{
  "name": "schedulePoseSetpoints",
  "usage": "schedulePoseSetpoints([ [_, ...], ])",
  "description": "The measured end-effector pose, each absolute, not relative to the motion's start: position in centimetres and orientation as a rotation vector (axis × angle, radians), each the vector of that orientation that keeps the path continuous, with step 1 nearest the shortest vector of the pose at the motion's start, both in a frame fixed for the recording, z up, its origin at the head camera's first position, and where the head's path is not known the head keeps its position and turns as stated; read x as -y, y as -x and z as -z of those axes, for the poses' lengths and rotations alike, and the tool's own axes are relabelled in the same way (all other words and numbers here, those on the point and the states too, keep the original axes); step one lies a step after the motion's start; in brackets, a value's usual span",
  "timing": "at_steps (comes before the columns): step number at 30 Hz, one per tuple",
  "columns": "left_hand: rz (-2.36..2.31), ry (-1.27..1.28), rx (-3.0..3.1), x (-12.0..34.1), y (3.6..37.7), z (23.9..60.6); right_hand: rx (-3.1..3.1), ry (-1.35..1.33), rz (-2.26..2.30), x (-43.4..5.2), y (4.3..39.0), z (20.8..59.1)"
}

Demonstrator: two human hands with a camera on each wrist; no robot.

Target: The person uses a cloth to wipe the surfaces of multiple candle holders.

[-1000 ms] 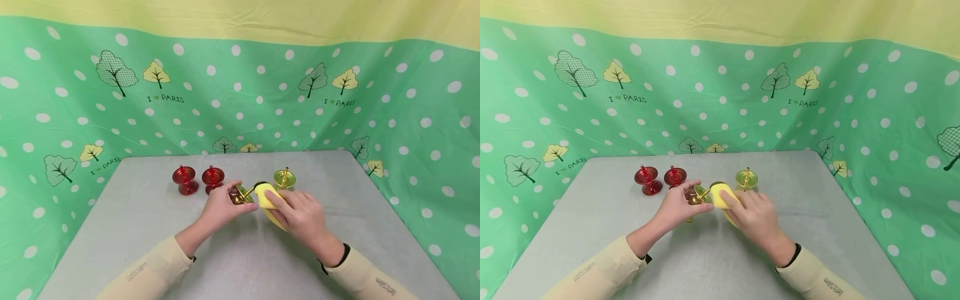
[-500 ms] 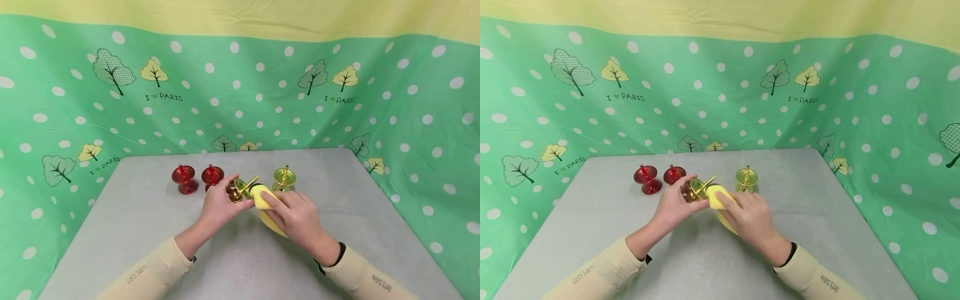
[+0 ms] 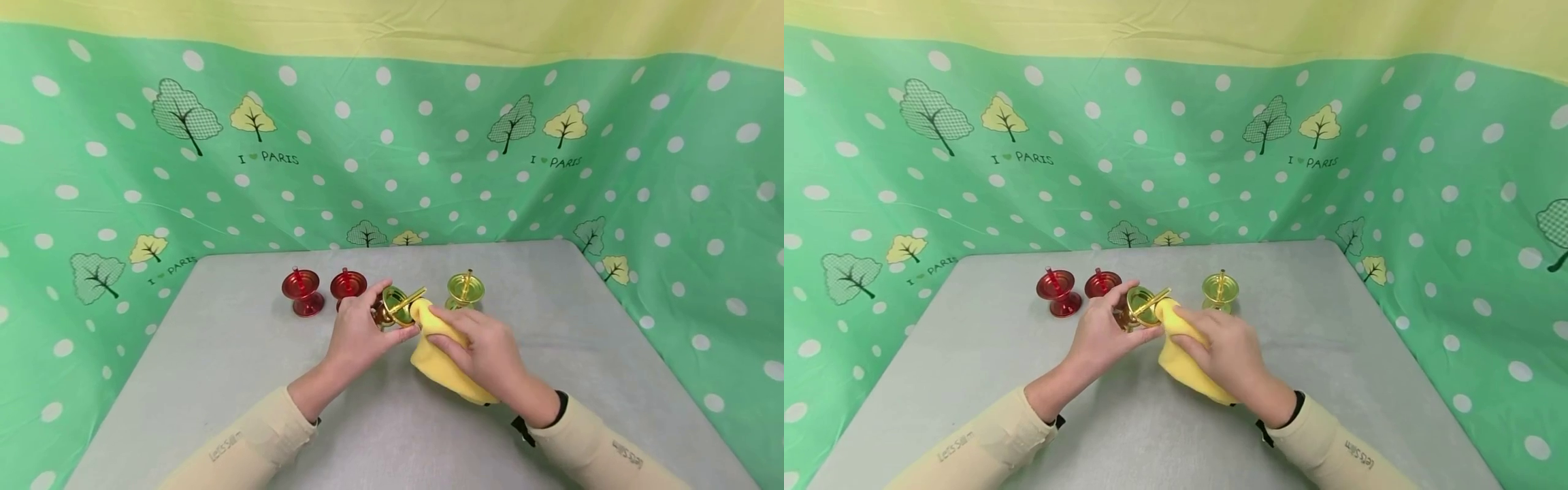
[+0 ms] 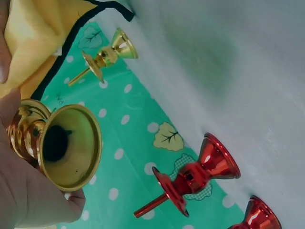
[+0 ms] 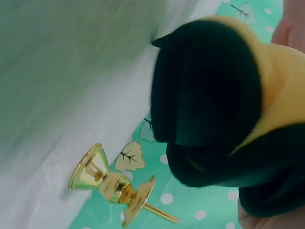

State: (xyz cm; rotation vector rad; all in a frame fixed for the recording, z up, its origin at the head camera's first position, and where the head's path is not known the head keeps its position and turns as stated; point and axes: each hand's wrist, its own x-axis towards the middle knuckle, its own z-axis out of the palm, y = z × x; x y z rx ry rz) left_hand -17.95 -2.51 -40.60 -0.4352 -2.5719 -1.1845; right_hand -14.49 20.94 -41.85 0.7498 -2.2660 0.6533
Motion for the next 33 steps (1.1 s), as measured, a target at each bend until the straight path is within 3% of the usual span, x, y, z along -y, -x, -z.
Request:
schedulePoseSetpoints([
  [7, 1.084, 0.577, 2.515, 2.9, 17.9, 40.7, 2.513, -0.637, -1.268, -20.7, 14.6, 40.7],
  [16, 0.842, 0.683, 2.466, 2.9, 18.4, 40.8, 2.608, -0.273, -1.879, -19.2, 15.8, 40.9],
  [33, 0.720, 0.906, 2.387, 2.7, 18.4, 41.9, 2.618, -0.155, -1.893, -18.5, 16.7, 41.7],
])
